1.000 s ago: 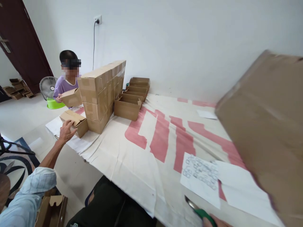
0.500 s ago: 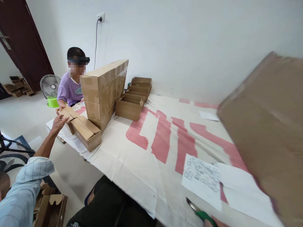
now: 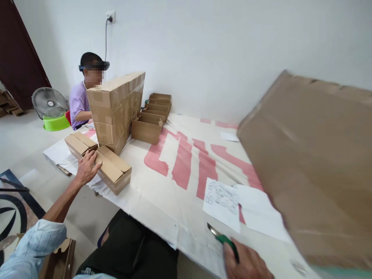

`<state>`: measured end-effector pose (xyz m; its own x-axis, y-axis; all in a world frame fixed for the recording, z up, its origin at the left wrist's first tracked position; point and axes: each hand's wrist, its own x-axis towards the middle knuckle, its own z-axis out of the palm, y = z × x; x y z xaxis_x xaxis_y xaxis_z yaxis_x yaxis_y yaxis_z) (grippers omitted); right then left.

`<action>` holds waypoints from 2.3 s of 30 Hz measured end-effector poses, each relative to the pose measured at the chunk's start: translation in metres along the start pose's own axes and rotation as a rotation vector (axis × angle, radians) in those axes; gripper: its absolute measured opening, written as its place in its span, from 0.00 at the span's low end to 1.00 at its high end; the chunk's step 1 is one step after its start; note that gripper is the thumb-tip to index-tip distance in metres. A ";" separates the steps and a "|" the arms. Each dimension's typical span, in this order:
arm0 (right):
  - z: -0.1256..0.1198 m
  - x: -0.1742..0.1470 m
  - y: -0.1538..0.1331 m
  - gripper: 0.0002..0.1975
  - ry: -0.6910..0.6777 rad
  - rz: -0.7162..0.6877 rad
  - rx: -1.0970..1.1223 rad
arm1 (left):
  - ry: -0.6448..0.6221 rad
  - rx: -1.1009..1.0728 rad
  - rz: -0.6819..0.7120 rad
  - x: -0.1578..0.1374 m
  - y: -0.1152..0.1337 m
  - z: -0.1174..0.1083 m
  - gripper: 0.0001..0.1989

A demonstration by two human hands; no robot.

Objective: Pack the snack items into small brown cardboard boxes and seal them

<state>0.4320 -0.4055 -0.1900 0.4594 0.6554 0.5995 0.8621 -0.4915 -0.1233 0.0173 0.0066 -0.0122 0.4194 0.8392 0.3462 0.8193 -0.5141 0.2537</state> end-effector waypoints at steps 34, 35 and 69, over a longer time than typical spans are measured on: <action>-0.123 0.139 -0.148 0.14 0.066 -0.031 0.649 | -0.372 -0.837 0.535 -0.050 0.128 0.012 0.66; -0.137 0.152 -0.160 0.12 0.069 -0.144 0.625 | -0.360 -0.824 0.534 -0.051 0.134 0.010 0.66; -0.171 0.223 -0.217 0.09 -0.398 -0.863 -0.005 | -0.348 -0.658 0.510 -0.068 0.191 -0.018 0.64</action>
<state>0.3108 -0.2511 0.1053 -0.2957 0.9403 0.1687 0.9376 0.2519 0.2398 0.1383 -0.1525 0.0292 0.8527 0.4326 0.2928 0.1566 -0.7465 0.6467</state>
